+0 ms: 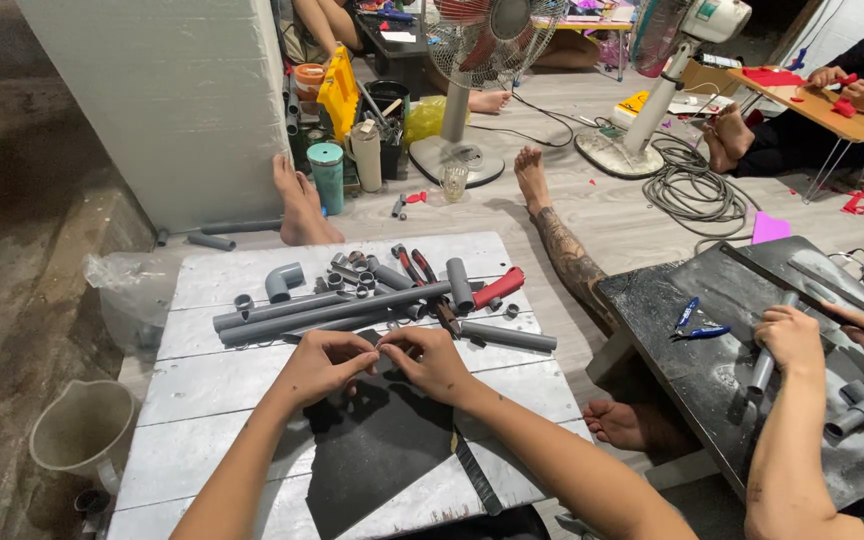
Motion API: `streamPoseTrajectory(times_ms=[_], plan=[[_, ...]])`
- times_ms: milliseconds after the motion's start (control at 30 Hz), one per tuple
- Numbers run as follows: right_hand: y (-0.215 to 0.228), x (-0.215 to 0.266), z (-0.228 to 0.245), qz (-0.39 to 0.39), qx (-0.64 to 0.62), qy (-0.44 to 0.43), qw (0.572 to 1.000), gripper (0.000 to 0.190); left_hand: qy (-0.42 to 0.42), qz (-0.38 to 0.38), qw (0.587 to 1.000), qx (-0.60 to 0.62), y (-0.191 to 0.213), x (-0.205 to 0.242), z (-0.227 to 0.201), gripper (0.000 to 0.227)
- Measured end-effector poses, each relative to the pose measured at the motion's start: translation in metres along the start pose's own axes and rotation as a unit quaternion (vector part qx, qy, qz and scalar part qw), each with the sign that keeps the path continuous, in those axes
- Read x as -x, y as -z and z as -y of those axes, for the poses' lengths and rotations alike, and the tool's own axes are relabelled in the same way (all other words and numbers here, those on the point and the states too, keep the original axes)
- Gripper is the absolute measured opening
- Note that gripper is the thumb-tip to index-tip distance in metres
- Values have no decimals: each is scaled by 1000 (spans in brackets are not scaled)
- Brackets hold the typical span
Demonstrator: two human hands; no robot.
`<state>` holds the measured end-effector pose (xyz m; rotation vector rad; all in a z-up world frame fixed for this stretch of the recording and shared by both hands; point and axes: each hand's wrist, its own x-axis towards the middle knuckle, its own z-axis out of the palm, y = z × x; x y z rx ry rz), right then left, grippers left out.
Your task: Sanding a small plastic component on a sheet of sandpaper
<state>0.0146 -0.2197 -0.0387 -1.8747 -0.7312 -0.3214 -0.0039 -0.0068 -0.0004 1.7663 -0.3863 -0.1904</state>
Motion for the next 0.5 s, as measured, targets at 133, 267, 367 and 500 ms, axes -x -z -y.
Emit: streamPoseTrajectory(times_ms=[133, 267, 367, 500], plan=[[-1, 0, 1, 7, -22, -11, 1000, 7, 5, 5, 1000, 10, 0, 0, 1, 8], [-1, 2, 1, 1, -40, 9, 999, 7, 18, 27, 999, 4, -1, -1, 9, 15], [-1, 2, 6, -5, -33, 16, 999, 7, 20, 31, 999, -5, -1, 2, -3, 16], [-4, 7, 4, -6, 1, 40, 999, 8, 22, 29, 999, -4, -1, 3, -7, 8]])
